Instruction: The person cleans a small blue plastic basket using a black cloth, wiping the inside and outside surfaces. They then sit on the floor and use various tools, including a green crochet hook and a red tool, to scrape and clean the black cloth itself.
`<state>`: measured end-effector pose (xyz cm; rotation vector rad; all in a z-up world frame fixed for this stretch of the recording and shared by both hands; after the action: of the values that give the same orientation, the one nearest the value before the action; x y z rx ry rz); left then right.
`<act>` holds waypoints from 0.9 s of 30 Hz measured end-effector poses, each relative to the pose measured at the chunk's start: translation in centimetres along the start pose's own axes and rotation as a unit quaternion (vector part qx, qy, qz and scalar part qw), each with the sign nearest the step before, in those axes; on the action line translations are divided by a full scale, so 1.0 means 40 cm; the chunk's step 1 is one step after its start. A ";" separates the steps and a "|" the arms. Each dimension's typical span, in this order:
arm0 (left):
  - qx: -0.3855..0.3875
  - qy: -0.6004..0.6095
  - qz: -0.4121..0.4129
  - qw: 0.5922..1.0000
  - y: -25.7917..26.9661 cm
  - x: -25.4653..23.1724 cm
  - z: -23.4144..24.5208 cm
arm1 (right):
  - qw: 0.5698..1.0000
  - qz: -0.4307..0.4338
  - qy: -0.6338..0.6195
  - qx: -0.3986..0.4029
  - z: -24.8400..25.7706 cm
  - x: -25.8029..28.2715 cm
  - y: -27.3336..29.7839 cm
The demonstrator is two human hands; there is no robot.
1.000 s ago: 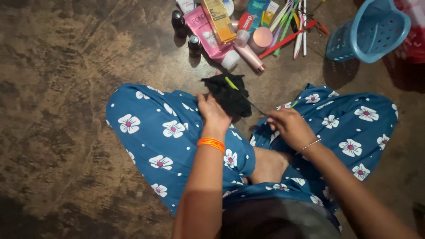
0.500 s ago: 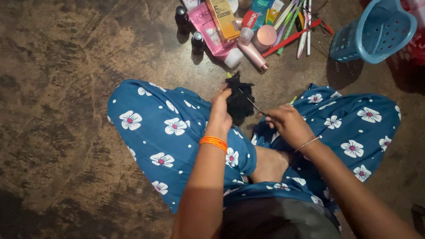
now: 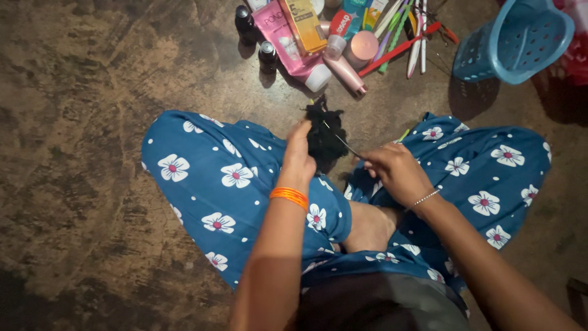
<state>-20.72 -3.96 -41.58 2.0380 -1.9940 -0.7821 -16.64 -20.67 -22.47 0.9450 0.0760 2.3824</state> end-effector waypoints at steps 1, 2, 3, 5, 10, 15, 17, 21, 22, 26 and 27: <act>0.010 -0.005 0.019 1.000 0.002 0.011 -0.003 | 1.000 0.007 0.001 -0.004 0.001 -0.002 -0.001; 0.010 -0.022 0.008 1.000 0.002 0.011 -0.003 | 1.000 -0.003 -0.014 0.001 -0.002 -0.008 -0.006; 0.009 -0.038 -0.002 0.999 0.001 0.012 -0.005 | 0.999 -0.013 -0.029 0.006 -0.006 -0.013 -0.011; -0.018 -0.054 -0.028 0.998 -0.001 -0.001 0.004 | 0.998 -0.034 -0.048 0.017 -0.017 -0.023 -0.019; -0.036 -0.054 -0.100 0.993 -0.005 -0.025 0.007 | 0.993 -0.079 -0.074 0.044 -0.044 -0.054 0.005; -0.019 -0.044 -0.095 0.994 -0.007 -0.036 0.003 | 0.999 -0.023 -0.047 -0.004 -0.032 -0.046 0.019; 0.008 -0.056 -0.061 0.997 -0.008 -0.015 -0.007 | 0.996 -0.054 -0.073 -0.004 -0.029 -0.048 0.016; 0.066 -0.126 0.032 0.989 0.012 0.039 -0.026 | 0.986 -0.087 -0.140 -0.030 -0.027 -0.026 -0.032; 0.084 -0.142 0.057 0.985 0.020 0.049 -0.030 | 0.982 -0.099 -0.160 -0.032 -0.028 -0.022 -0.042; 0.041 -0.078 -0.029 0.996 0.022 -0.003 -0.021 | 0.984 -0.060 -0.164 -0.017 -0.027 0.002 -0.060; 0.006 -0.053 -0.040 0.998 0.016 -0.016 -0.014 | 0.989 -0.049 -0.143 -0.009 -0.029 0.007 -0.054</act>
<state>-20.97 -3.50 -40.62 2.1365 -1.9857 -0.9144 -16.51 -18.56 -23.72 1.2334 -0.0079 2.1321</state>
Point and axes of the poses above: each hand's wrist, its own y-axis away from the middle knuckle, its own z-axis out of the back of the hand, x = y × z, the point moved 5 cm from there along -y, towards the middle knuckle, and after that the axes turned 13 degrees about x, right-handed, at the moved point
